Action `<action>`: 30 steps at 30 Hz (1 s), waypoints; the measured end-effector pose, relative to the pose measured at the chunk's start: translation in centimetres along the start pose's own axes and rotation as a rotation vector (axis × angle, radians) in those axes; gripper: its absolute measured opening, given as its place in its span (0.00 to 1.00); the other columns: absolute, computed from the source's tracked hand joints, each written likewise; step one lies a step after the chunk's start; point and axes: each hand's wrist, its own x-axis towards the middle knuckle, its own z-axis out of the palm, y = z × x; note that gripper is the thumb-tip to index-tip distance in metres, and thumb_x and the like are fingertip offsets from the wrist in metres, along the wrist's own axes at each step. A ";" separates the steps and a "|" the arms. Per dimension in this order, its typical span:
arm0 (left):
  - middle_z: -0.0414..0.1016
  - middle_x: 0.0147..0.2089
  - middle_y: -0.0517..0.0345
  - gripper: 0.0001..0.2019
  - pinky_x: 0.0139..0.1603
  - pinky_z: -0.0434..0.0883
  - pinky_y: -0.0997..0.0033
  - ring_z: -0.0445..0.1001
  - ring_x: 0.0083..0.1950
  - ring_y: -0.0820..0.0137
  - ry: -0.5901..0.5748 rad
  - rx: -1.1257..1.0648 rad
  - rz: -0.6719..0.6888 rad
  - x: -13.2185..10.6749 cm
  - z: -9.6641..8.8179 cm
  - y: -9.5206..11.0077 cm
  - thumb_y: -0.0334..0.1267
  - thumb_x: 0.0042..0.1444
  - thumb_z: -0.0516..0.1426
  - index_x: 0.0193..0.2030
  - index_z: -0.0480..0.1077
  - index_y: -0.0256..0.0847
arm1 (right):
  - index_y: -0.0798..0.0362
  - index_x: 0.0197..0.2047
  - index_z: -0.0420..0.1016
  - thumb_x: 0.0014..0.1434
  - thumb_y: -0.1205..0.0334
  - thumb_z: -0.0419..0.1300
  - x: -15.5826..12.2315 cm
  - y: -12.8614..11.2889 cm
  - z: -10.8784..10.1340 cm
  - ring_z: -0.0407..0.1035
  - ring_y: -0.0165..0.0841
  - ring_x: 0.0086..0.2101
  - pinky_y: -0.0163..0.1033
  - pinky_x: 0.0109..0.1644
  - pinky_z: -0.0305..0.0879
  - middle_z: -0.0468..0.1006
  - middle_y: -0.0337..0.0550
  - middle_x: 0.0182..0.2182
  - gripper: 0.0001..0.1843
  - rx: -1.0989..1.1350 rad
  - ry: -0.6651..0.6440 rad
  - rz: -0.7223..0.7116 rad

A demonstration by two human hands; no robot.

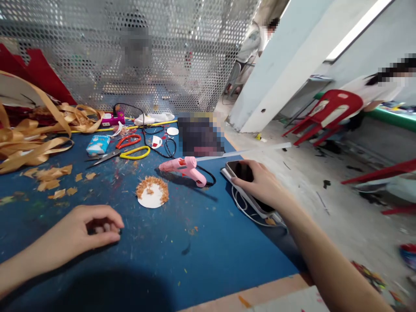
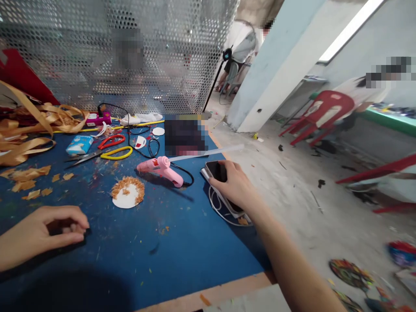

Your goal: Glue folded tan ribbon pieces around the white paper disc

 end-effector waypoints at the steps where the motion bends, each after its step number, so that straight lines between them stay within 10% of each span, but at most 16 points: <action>1: 0.76 0.30 0.63 0.09 0.32 0.67 0.78 0.72 0.29 0.75 -0.027 0.014 0.057 0.3 0.5 0.5 0.43 0.56 0.58 0.34 0.75 0.41 | 0.53 0.60 0.64 0.53 0.46 0.57 0.0 0.0 0.0 0.70 0.50 0.49 0.49 0.49 0.67 0.69 0.57 0.56 0.33 -0.009 -0.006 -0.002; 8: 0.74 0.37 0.65 0.06 0.33 0.67 0.78 0.71 0.30 0.77 -0.015 0.129 0.334 3.1 3.8 3.2 0.39 0.60 0.58 0.42 0.73 0.44 | 0.55 0.60 0.64 0.53 0.46 0.57 0.0 -0.2 0.0 0.70 0.50 0.50 0.51 0.51 0.66 0.70 0.58 0.55 0.34 -0.027 -0.027 0.017; 21: 0.68 0.23 0.66 0.15 0.22 0.59 0.70 0.66 0.20 0.72 0.330 0.745 0.879 1.3 5.4 -0.3 0.36 0.71 0.43 0.41 0.69 0.42 | 0.54 0.58 0.66 0.53 0.49 0.59 -0.3 0.0 -0.7 0.66 0.55 0.54 0.59 0.56 0.63 0.68 0.60 0.55 0.31 -0.031 0.001 -0.101; 30: 0.68 0.23 0.68 0.13 0.21 0.57 0.67 0.66 0.19 0.72 0.264 0.829 0.891 1.0 6.0 -0.3 0.34 0.71 0.42 0.51 0.66 0.38 | 0.51 0.51 0.68 0.55 0.50 0.62 -2.2 -7.5 2.3 0.70 0.48 0.48 0.52 0.50 0.68 0.74 0.53 0.50 0.24 0.122 0.039 -0.522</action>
